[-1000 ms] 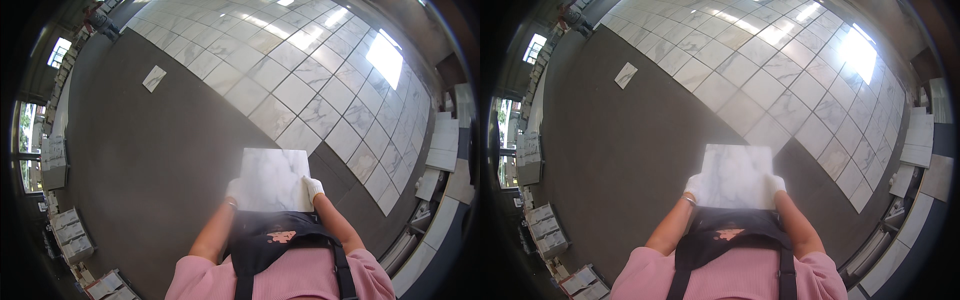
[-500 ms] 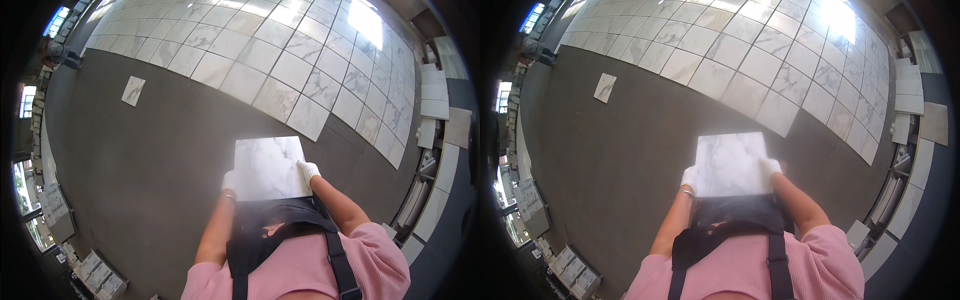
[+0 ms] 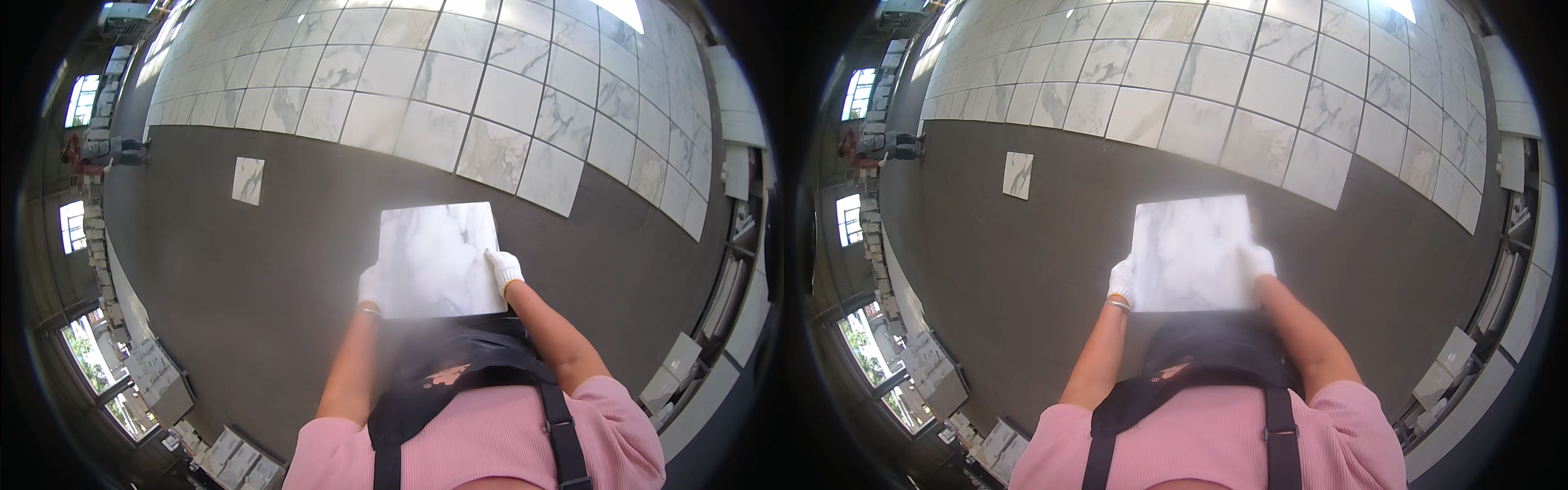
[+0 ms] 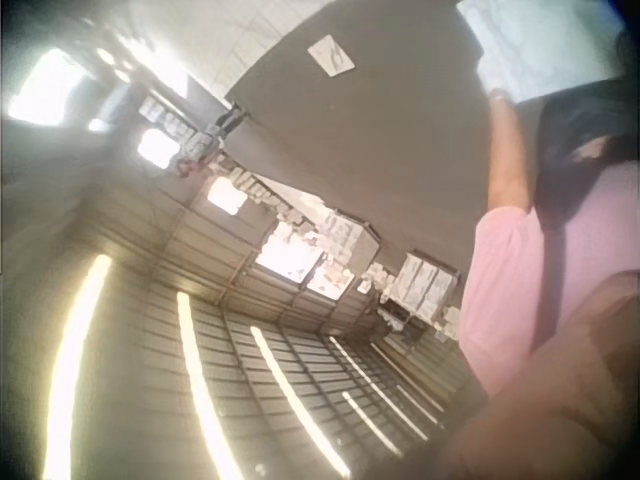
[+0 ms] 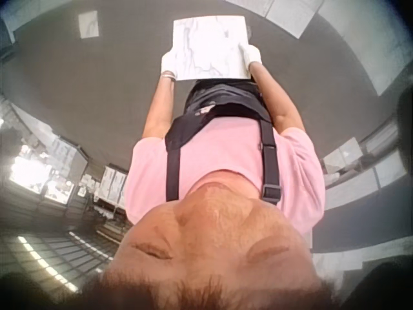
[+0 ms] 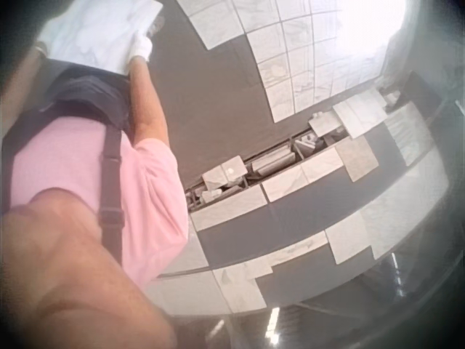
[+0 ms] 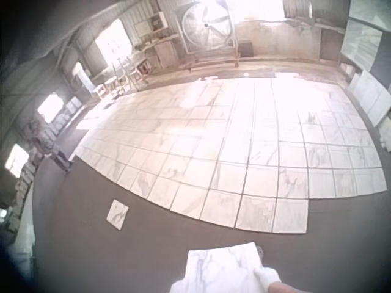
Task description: The person repeatedly picks up white rectangular tiles from a stack and places them onto a growing floor layout. They handle the tiles one at a time, aligning each piece with adjacent tiles already laid out on the floor.
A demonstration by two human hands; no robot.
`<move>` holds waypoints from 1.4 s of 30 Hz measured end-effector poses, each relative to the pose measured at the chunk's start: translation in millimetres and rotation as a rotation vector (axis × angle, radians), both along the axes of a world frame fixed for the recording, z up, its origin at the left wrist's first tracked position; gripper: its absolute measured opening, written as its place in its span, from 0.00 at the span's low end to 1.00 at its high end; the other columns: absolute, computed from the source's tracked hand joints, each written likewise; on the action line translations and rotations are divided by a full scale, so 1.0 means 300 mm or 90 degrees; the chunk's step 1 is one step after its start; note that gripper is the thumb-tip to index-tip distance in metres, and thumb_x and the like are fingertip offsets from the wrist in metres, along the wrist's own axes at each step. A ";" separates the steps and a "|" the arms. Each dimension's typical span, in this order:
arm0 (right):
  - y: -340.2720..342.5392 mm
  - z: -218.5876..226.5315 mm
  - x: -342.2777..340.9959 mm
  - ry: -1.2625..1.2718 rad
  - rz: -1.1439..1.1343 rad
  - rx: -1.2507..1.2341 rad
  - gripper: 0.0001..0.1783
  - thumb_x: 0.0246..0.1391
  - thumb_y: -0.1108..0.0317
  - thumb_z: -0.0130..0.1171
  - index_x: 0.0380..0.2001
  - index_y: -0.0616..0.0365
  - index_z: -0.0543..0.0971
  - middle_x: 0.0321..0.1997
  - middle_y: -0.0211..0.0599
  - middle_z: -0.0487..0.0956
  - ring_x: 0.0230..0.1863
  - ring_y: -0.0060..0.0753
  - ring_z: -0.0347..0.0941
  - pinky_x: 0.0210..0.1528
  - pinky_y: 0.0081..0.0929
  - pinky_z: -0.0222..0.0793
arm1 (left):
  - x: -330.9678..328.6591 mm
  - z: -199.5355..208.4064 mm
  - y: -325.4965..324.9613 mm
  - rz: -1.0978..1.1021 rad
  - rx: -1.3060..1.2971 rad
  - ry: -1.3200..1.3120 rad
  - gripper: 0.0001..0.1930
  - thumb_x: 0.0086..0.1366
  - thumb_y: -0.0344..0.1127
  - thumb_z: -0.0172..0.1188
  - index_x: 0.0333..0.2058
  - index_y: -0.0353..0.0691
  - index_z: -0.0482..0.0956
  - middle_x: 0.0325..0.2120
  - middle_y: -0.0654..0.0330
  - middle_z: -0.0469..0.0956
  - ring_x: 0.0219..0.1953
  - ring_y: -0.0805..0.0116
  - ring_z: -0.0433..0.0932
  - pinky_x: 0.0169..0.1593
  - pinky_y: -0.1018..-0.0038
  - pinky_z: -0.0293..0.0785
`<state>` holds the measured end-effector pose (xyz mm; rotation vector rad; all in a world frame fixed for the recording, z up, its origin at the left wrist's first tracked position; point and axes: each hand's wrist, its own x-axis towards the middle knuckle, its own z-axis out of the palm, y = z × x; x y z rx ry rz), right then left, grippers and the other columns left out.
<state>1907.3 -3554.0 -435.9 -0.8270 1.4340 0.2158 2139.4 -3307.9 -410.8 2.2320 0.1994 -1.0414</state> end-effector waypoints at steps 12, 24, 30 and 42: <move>0.137 -0.182 0.336 0.087 0.147 -0.163 0.31 0.58 0.44 0.60 0.43 0.67 0.83 0.40 0.49 0.84 0.41 0.44 0.79 0.48 0.38 0.71 | 0.416 -0.126 0.029 -0.049 -0.095 0.027 0.22 0.72 0.46 0.57 0.46 0.27 0.83 0.37 0.56 0.84 0.37 0.65 0.81 0.44 0.68 0.79; 0.541 -0.560 0.666 0.083 -0.116 0.020 0.29 0.60 0.50 0.63 0.52 0.67 0.80 0.47 0.42 0.83 0.46 0.37 0.77 0.53 0.37 0.70 | 0.939 -0.431 0.170 -0.284 0.144 0.033 0.32 0.68 0.60 0.52 0.48 0.33 0.84 0.45 0.42 0.84 0.51 0.49 0.82 0.54 0.59 0.74; 0.481 -0.818 0.711 0.121 0.041 0.141 0.26 0.65 0.52 0.55 0.56 0.62 0.78 0.51 0.41 0.82 0.51 0.39 0.77 0.56 0.37 0.70 | 0.947 -0.646 0.200 -0.196 0.143 0.011 0.27 0.67 0.54 0.57 0.48 0.33 0.84 0.44 0.46 0.85 0.48 0.53 0.83 0.53 0.62 0.75; 0.389 -1.218 0.762 0.148 -0.099 0.054 0.24 0.60 0.63 0.61 0.55 0.69 0.78 0.51 0.48 0.82 0.50 0.41 0.78 0.55 0.38 0.71 | 0.886 -1.218 0.120 -0.077 0.018 -0.024 0.21 0.68 0.46 0.60 0.49 0.32 0.83 0.41 0.54 0.86 0.43 0.66 0.81 0.49 0.69 0.76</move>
